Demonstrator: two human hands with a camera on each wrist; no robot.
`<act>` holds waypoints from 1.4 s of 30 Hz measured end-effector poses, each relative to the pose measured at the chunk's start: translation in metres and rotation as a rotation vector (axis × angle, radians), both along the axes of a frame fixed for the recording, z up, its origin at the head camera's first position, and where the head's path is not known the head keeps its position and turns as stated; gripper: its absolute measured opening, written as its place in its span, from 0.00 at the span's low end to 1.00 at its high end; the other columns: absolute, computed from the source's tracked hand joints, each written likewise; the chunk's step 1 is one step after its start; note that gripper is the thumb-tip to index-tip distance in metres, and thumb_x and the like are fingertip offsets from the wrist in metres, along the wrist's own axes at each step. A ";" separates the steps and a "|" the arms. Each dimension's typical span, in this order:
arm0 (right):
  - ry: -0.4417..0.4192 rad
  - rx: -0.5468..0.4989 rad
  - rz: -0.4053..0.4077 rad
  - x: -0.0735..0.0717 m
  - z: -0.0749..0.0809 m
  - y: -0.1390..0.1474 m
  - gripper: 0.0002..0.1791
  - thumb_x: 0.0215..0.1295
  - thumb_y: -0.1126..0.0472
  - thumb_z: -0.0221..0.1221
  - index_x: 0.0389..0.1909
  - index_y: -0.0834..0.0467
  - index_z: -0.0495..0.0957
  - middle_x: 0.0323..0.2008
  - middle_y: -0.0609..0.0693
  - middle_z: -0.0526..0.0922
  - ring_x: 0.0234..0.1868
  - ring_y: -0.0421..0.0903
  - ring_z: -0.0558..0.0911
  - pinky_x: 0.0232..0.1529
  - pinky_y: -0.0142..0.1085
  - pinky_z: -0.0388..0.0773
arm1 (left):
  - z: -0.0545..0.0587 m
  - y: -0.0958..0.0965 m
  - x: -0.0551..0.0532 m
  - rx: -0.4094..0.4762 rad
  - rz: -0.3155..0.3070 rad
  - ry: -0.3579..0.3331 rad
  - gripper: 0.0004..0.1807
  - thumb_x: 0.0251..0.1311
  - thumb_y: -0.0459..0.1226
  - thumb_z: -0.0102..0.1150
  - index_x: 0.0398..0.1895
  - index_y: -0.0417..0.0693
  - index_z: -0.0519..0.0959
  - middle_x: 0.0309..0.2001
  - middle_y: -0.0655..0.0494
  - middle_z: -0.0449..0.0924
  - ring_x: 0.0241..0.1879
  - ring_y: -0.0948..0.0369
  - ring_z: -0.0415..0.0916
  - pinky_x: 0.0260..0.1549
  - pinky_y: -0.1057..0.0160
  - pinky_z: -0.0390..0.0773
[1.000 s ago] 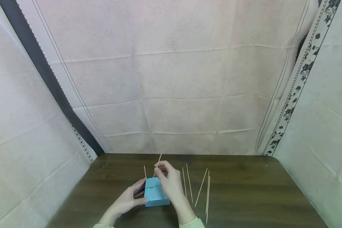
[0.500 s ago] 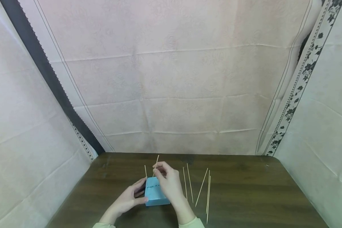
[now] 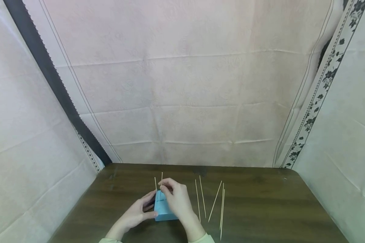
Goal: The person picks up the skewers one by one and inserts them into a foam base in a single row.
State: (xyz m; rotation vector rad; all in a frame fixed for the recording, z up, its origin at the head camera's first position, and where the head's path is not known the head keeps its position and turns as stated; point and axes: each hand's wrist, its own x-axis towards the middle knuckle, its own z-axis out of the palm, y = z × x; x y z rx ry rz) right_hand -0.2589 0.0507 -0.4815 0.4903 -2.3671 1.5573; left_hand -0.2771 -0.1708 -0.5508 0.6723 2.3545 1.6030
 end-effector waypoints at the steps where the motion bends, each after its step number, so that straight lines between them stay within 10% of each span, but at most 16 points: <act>1: 0.003 0.002 0.003 0.000 -0.001 0.000 0.07 0.79 0.60 0.63 0.49 0.53 0.88 0.42 0.43 0.92 0.43 0.39 0.89 0.51 0.43 0.89 | 0.000 0.000 0.000 0.002 -0.004 0.003 0.50 0.66 0.40 0.75 0.84 0.35 0.56 0.82 0.29 0.52 0.78 0.35 0.60 0.70 0.44 0.73; 42: 0.026 0.094 -0.064 0.003 -0.011 -0.014 0.06 0.77 0.58 0.65 0.46 0.53 0.90 0.38 0.42 0.92 0.38 0.35 0.88 0.42 0.33 0.89 | 0.000 0.000 0.001 0.003 0.000 0.014 0.50 0.67 0.40 0.75 0.84 0.33 0.56 0.82 0.29 0.52 0.78 0.35 0.59 0.70 0.45 0.73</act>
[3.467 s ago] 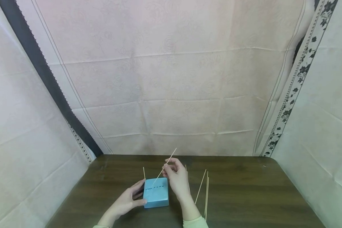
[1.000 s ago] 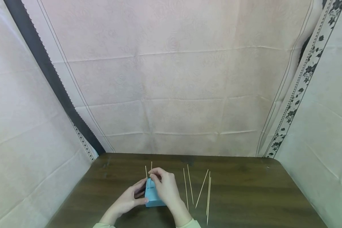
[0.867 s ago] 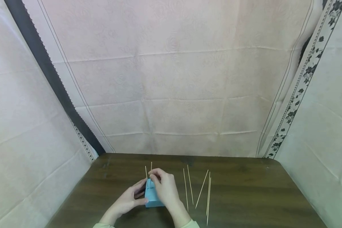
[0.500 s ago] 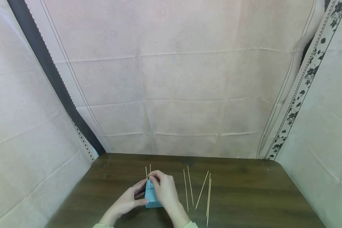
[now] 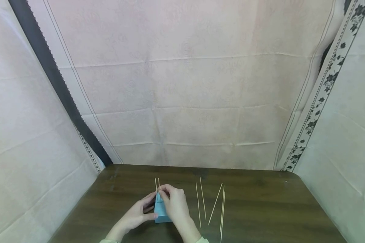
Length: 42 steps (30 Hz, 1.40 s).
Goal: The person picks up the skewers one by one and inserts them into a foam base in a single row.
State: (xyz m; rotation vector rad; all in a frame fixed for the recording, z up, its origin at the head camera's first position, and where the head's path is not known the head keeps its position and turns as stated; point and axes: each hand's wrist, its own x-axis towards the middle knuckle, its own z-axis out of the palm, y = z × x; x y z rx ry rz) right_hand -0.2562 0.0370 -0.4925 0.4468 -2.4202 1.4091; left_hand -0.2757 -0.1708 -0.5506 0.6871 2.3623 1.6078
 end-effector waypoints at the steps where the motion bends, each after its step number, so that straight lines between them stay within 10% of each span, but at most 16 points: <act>1: 0.001 0.000 0.002 0.000 0.000 0.000 0.06 0.77 0.58 0.66 0.46 0.53 0.90 0.38 0.42 0.92 0.37 0.35 0.88 0.42 0.33 0.89 | 0.000 0.000 0.000 0.003 -0.001 0.000 0.50 0.67 0.40 0.74 0.84 0.33 0.56 0.82 0.29 0.52 0.78 0.35 0.59 0.70 0.45 0.73; 42: 0.028 0.014 0.020 -0.002 -0.001 0.004 0.06 0.77 0.60 0.66 0.46 0.53 0.90 0.40 0.43 0.92 0.41 0.38 0.88 0.45 0.37 0.89 | 0.001 0.000 -0.002 0.024 -0.009 -0.045 0.51 0.66 0.40 0.75 0.85 0.35 0.54 0.84 0.31 0.47 0.80 0.36 0.54 0.72 0.44 0.70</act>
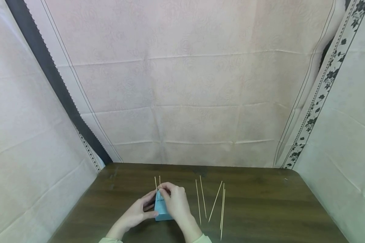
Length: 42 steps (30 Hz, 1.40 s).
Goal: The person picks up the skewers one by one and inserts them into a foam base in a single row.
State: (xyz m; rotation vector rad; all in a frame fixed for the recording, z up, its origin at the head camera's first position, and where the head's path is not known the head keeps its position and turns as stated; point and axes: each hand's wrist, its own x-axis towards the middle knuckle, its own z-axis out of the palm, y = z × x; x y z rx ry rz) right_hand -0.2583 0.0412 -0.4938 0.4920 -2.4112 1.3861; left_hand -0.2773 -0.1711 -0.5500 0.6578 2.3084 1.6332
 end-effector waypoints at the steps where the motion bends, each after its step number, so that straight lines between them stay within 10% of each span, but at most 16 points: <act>1: -0.005 -0.001 0.000 0.000 0.000 0.000 0.06 0.77 0.60 0.66 0.46 0.53 0.90 0.40 0.43 0.92 0.42 0.38 0.88 0.46 0.38 0.89 | 0.000 0.000 0.000 0.000 0.001 0.000 0.52 0.66 0.40 0.75 0.85 0.35 0.55 0.84 0.31 0.48 0.80 0.36 0.54 0.72 0.44 0.71; 42: -0.145 -0.023 0.095 0.000 0.013 0.056 0.10 0.75 0.59 0.67 0.53 0.53 0.88 0.48 0.49 0.91 0.48 0.45 0.89 0.51 0.42 0.89 | -0.001 0.000 -0.001 -0.051 0.029 0.000 0.53 0.64 0.42 0.77 0.85 0.39 0.56 0.83 0.32 0.52 0.79 0.36 0.59 0.71 0.43 0.73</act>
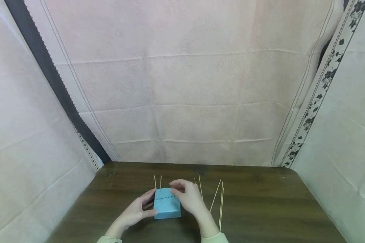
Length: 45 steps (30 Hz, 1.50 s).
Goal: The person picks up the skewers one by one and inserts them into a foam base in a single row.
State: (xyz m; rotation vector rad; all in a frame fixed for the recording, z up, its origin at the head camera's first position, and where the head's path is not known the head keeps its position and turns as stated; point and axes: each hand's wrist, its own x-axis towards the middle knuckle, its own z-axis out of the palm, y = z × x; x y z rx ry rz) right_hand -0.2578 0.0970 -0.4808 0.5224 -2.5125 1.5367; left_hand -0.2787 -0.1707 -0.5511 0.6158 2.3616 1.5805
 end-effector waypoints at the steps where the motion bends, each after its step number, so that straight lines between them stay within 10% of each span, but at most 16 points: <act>1: -0.012 -0.002 0.003 0.001 0.000 0.005 0.10 0.75 0.59 0.68 0.53 0.53 0.88 0.48 0.48 0.91 0.48 0.45 0.88 0.50 0.41 0.88 | 0.000 0.001 0.001 0.000 0.003 -0.001 0.53 0.64 0.42 0.77 0.85 0.39 0.56 0.83 0.32 0.52 0.79 0.36 0.58 0.71 0.43 0.73; 19: -0.268 -0.124 0.140 0.001 0.016 0.091 0.19 0.75 0.63 0.66 0.61 0.69 0.81 0.47 0.56 0.88 0.50 0.60 0.87 0.50 0.50 0.90 | 0.002 0.001 0.003 0.002 0.011 -0.021 0.53 0.63 0.40 0.78 0.85 0.39 0.56 0.83 0.32 0.51 0.80 0.36 0.56 0.71 0.41 0.72; 45: -0.435 -0.018 -0.091 0.010 -0.037 0.178 0.27 0.61 0.70 0.72 0.58 0.73 0.75 0.47 0.62 0.82 0.40 0.50 0.85 0.40 0.47 0.89 | 0.001 0.001 0.002 -0.007 0.015 -0.019 0.53 0.63 0.41 0.78 0.85 0.40 0.57 0.83 0.33 0.52 0.79 0.37 0.59 0.70 0.42 0.73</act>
